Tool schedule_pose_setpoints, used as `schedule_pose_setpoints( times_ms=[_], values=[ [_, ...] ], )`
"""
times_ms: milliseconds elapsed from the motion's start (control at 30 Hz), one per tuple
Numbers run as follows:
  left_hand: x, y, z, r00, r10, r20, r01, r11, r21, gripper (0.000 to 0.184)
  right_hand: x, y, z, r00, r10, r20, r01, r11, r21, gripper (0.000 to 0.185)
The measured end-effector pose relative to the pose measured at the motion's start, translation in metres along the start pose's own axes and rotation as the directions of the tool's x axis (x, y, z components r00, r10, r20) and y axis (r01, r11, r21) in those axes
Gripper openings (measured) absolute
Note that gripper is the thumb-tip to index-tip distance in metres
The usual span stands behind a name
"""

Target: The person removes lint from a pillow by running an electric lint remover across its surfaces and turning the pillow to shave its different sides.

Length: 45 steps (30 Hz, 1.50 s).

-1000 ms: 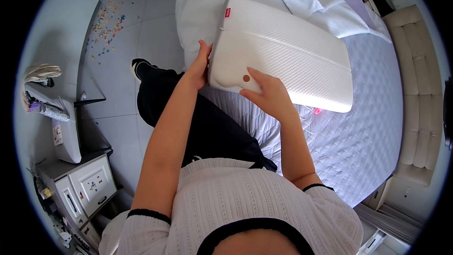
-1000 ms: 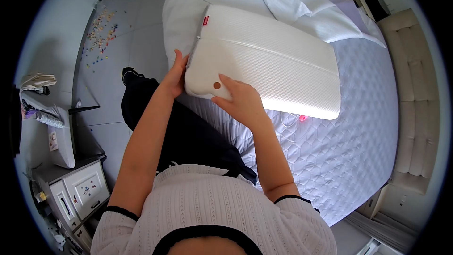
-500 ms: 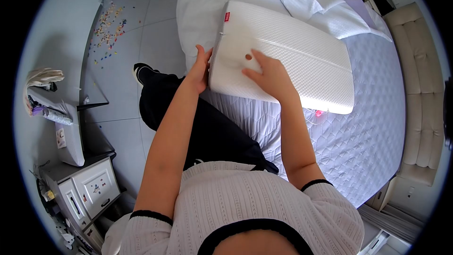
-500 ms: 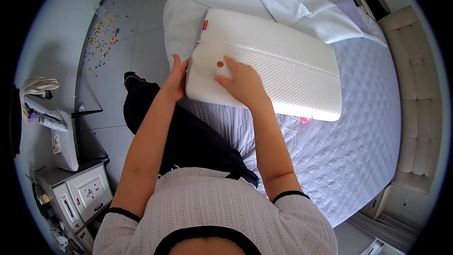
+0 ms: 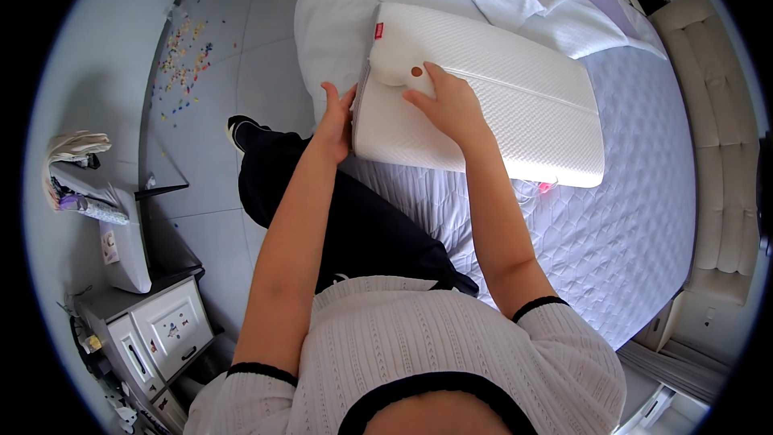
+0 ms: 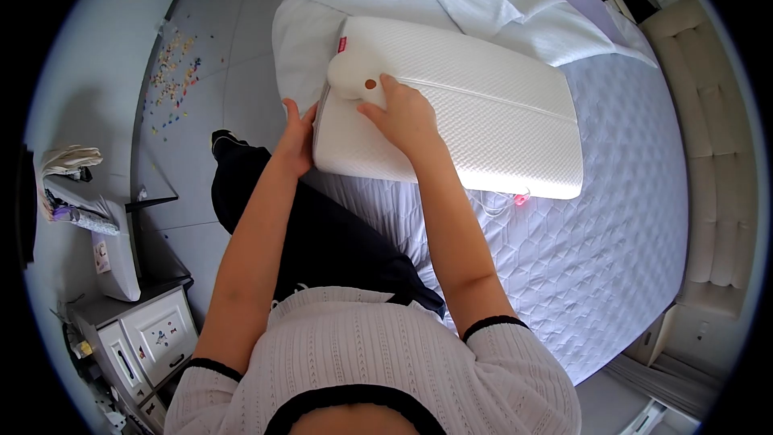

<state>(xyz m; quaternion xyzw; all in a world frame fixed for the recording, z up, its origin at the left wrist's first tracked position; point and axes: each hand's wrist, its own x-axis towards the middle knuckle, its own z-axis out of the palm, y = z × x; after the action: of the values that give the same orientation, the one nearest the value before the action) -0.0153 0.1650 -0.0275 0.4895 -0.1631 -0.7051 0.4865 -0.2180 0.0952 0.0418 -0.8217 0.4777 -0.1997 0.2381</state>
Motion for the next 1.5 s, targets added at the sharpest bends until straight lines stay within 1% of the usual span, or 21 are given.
schedule_pose_setpoints(
  times_ms=[100, 167, 233, 300, 400, 433, 500, 533, 600, 667, 700, 833, 867, 933, 1033, 1133, 1200, 1267, 1333, 1433, 1500],
  values=[
    [0.003, -0.003, -0.005, 0.999, 0.012, 0.047, -0.011, 1.000, -0.011, 0.109, -0.009, 0.014, 0.000, 0.999, 0.007, -0.043, -0.005, 0.999, 0.038, 0.056],
    [0.003, -0.003, -0.003, 1.000, -0.021, -0.012, 0.021, 0.999, 0.034, 0.108, -0.021, 0.029, -0.013, 0.998, 0.002, -0.068, 0.003, 0.997, 0.074, 0.053],
    [0.001, -0.002, -0.001, 1.000, -0.012, -0.002, 0.012, 0.999, 0.042, 0.107, -0.036, 0.043, -0.035, 0.985, 0.170, -0.033, -0.163, 0.976, 0.147, 0.046],
    [-0.002, -0.001, 0.000, 1.000, -0.005, 0.006, 0.005, 0.999, 0.053, 0.106, -0.054, 0.070, -0.048, 0.959, 0.221, -0.179, -0.193, 0.968, 0.163, 0.041],
    [-0.001, -0.001, 0.001, 1.000, 0.008, 0.025, -0.009, 0.999, 0.051, 0.106, -0.083, 0.112, -0.068, 0.895, 0.288, -0.341, -0.265, 0.958, 0.113, 0.045],
    [0.001, -0.002, -0.001, 0.999, 0.019, 0.026, -0.021, 0.998, 0.060, 0.105, -0.089, 0.117, -0.074, 0.892, 0.291, -0.346, -0.270, 0.957, 0.110, 0.045],
    [0.005, -0.006, -0.004, 0.999, 0.027, 0.031, -0.029, 0.997, 0.072, 0.105, -0.100, 0.125, -0.082, 0.847, 0.445, -0.290, -0.423, 0.896, 0.138, 0.047],
    [0.005, -0.006, -0.005, 0.999, 0.032, 0.040, -0.035, 0.997, 0.072, 0.104, -0.101, 0.120, -0.081, 0.844, 0.448, -0.294, -0.426, 0.894, 0.139, 0.047],
    [0.007, -0.007, -0.005, 0.998, 0.037, 0.051, -0.041, 0.996, 0.076, 0.103, -0.100, 0.107, -0.070, 0.914, 0.262, -0.310, -0.250, 0.965, 0.079, 0.047],
    [0.004, -0.006, -0.002, 0.999, 0.043, 0.033, -0.045, 0.998, 0.043, 0.097, -0.089, 0.081, -0.057, 0.957, 0.207, -0.201, -0.202, 0.978, 0.045, 0.043],
    [0.003, -0.007, -0.001, 0.998, 0.046, 0.033, -0.047, 0.998, 0.047, 0.097, -0.084, 0.060, -0.052, 0.962, 0.255, -0.102, -0.238, 0.959, 0.155, 0.043],
    [-0.005, -0.006, 0.006, 0.995, 0.096, 0.032, -0.098, 0.993, 0.071, 0.087, -0.067, 0.010, -0.013, 0.990, 0.083, 0.117, -0.097, 0.988, 0.119, 0.064],
    [-0.006, -0.006, 0.008, 0.994, 0.111, 0.023, -0.113, 0.990, 0.080, 0.085, -0.066, 0.004, 0.001, 0.998, -0.039, 0.054, 0.031, 0.989, 0.143, 0.065],
    [-0.006, -0.006, 0.004, 0.997, 0.069, 0.042, -0.071, 0.997, 0.041, 0.084, -0.069, -0.007, 0.002, 0.981, -0.053, 0.184, 0.014, 0.978, 0.206, 0.065],
    [-0.005, -0.007, 0.004, 0.997, 0.053, 0.057, -0.055, 0.998, 0.029, 0.083, -0.074, -0.001, -0.010, 0.982, -0.065, 0.177, 0.031, 0.982, 0.187, 0.064],
    [-0.005, -0.006, 0.006, 0.998, 0.063, 0.019, -0.063, 0.996, 0.058, 0.080, -0.089, 0.028, -0.028, 0.999, 0.029, 0.044, -0.035, 0.985, 0.166, 0.056],
    [0.001, -0.010, -0.001, 0.997, 0.055, 0.052, -0.060, 0.995, 0.084, 0.081, -0.096, 0.028, -0.067, 0.955, 0.259, 0.146, -0.278, 0.952, 0.129, 0.049],
    [0.001, -0.011, -0.002, 0.998, 0.050, 0.039, -0.053, 0.995, 0.080, 0.079, -0.114, 0.070, -0.070, 0.979, 0.179, -0.093, -0.168, 0.979, 0.117, 0.045],
    [0.006, -0.013, -0.007, 0.998, 0.048, 0.029, -0.050, 0.996, 0.078, 0.078, -0.128, 0.077, -0.087, 0.939, 0.316, -0.135, -0.297, 0.945, 0.139, 0.044],
    [0.010, -0.015, -0.010, 0.997, 0.036, 0.070, -0.041, 0.997, 0.070, 0.078, -0.138, 0.083, -0.091, 0.919, 0.352, -0.179, -0.331, 0.934, 0.136, 0.045],
    [-0.004, -0.009, 0.008, 0.993, 0.118, -0.021, -0.112, 0.977, 0.181, 0.079, -0.140, 0.077, -0.087, 0.924, 0.341, -0.175, -0.318, 0.936, 0.150, 0.046]
  ],
)
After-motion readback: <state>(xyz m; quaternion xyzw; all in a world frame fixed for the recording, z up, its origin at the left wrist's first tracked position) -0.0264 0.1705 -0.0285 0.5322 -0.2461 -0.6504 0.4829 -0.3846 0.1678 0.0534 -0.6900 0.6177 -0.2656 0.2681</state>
